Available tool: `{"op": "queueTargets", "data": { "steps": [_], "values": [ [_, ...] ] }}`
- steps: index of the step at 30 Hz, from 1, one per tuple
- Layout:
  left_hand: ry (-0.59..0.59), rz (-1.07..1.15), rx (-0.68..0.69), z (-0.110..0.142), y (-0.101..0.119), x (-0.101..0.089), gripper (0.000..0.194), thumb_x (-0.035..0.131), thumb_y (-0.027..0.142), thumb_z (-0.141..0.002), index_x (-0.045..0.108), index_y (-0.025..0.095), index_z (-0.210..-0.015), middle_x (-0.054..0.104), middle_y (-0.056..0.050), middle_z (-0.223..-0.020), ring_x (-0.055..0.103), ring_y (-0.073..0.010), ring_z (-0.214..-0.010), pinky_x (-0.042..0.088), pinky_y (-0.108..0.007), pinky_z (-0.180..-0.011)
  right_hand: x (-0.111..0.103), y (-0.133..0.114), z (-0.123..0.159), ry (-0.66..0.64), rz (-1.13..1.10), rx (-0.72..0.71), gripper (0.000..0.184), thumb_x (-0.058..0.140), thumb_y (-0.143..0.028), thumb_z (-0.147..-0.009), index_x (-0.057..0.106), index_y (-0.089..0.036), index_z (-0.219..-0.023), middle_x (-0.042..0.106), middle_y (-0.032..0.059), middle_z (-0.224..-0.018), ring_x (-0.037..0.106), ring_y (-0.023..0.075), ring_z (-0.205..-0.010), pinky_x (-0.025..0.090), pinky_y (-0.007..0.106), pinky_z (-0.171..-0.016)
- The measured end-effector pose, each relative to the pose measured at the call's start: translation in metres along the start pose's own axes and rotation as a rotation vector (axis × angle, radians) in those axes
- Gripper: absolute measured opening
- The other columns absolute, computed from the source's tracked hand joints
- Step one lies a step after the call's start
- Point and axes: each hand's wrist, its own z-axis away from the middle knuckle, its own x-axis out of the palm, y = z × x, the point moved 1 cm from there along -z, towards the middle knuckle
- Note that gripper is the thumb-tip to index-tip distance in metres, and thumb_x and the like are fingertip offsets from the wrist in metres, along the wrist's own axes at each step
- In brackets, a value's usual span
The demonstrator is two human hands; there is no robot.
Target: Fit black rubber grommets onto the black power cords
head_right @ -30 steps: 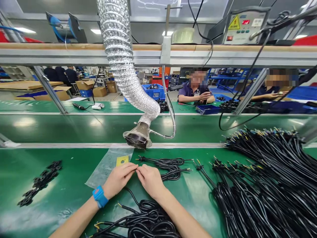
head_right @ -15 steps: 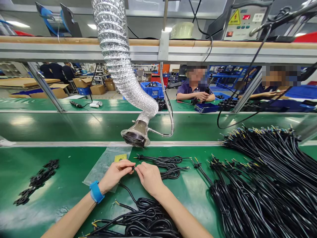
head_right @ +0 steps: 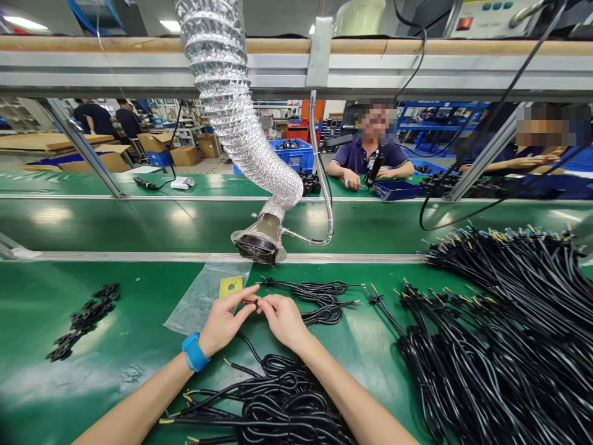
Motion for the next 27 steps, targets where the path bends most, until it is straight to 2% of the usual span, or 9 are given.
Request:
{"op": "queueTargets", "data": {
  "steps": [3, 6, 8, 14, 22, 27],
  "values": [
    [0.04, 0.054, -0.095, -0.003, -0.005, 0.0, 0.046, 0.063, 0.028, -0.084, 0.058, 0.02, -0.129, 0.072, -0.004, -0.092, 0.067, -0.0178, -0.085, 0.053, -0.034, -0.087, 0.001, 0.001, -0.001, 0.059, -0.022, -0.007, 0.034, 0.045, -0.033, -0.096, 0.067, -0.019, -0.074, 0.069, 0.0035, -0.073, 0.062, 0.0161, -0.068, 0.047, 0.026, -0.065],
    [0.079, 0.086, -0.144, -0.005, -0.011, -0.001, 0.046, 0.065, 0.032, -0.081, 0.06, 0.018, -0.125, 0.071, -0.006, -0.091, 0.066, -0.0191, -0.087, 0.054, -0.035, -0.085, -0.001, 0.001, 0.0, 0.149, -0.012, -0.02, 0.024, 0.052, -0.033, -0.093, 0.07, -0.02, -0.084, 0.071, 0.0053, -0.082, 0.064, 0.0173, -0.073, 0.05, 0.028, -0.069],
    [0.079, 0.098, -0.162, -0.005, -0.013, -0.001, 0.047, 0.065, 0.033, -0.081, 0.06, 0.018, -0.125, 0.071, -0.006, -0.092, 0.066, -0.0196, -0.088, 0.054, -0.035, -0.085, -0.003, 0.001, 0.001, 0.164, 0.025, -0.051, 0.021, 0.054, -0.031, -0.093, 0.07, -0.02, -0.085, 0.07, 0.0048, -0.08, 0.063, 0.0171, -0.072, 0.05, 0.028, -0.069],
    [0.047, 0.05, -0.129, -0.002, -0.008, 0.0, 0.04, 0.063, 0.029, -0.083, 0.062, 0.019, -0.122, 0.072, -0.005, -0.092, 0.067, -0.0188, -0.088, 0.054, -0.034, -0.087, -0.003, 0.0, 0.004, 0.058, 0.183, -0.111, 0.032, 0.043, -0.024, -0.096, 0.065, -0.02, -0.074, 0.061, 0.0031, -0.067, 0.056, 0.0154, -0.062, 0.042, 0.026, -0.06],
    [-0.046, -0.076, -0.022, 0.002, -0.003, 0.001, 0.043, 0.057, 0.02, -0.086, 0.059, 0.022, -0.13, 0.074, -0.002, -0.094, 0.069, -0.0172, -0.088, 0.052, -0.033, -0.092, -0.002, 0.007, 0.002, -0.053, 0.106, -0.065, 0.031, 0.042, -0.022, -0.095, 0.06, -0.02, -0.069, 0.065, 0.0024, -0.07, 0.059, 0.0159, -0.066, 0.042, 0.026, -0.065],
    [-0.069, -0.128, 0.084, 0.003, -0.002, 0.0, 0.046, 0.055, 0.021, -0.089, 0.055, 0.024, -0.135, 0.075, -0.002, -0.099, 0.069, -0.0175, -0.094, 0.052, -0.033, -0.095, -0.005, 0.007, 0.001, -0.106, 0.061, 0.018, 0.031, 0.045, -0.025, -0.094, 0.061, -0.019, -0.068, 0.062, 0.0001, -0.064, 0.056, 0.0148, -0.061, 0.039, 0.025, -0.061]
  ]
}}
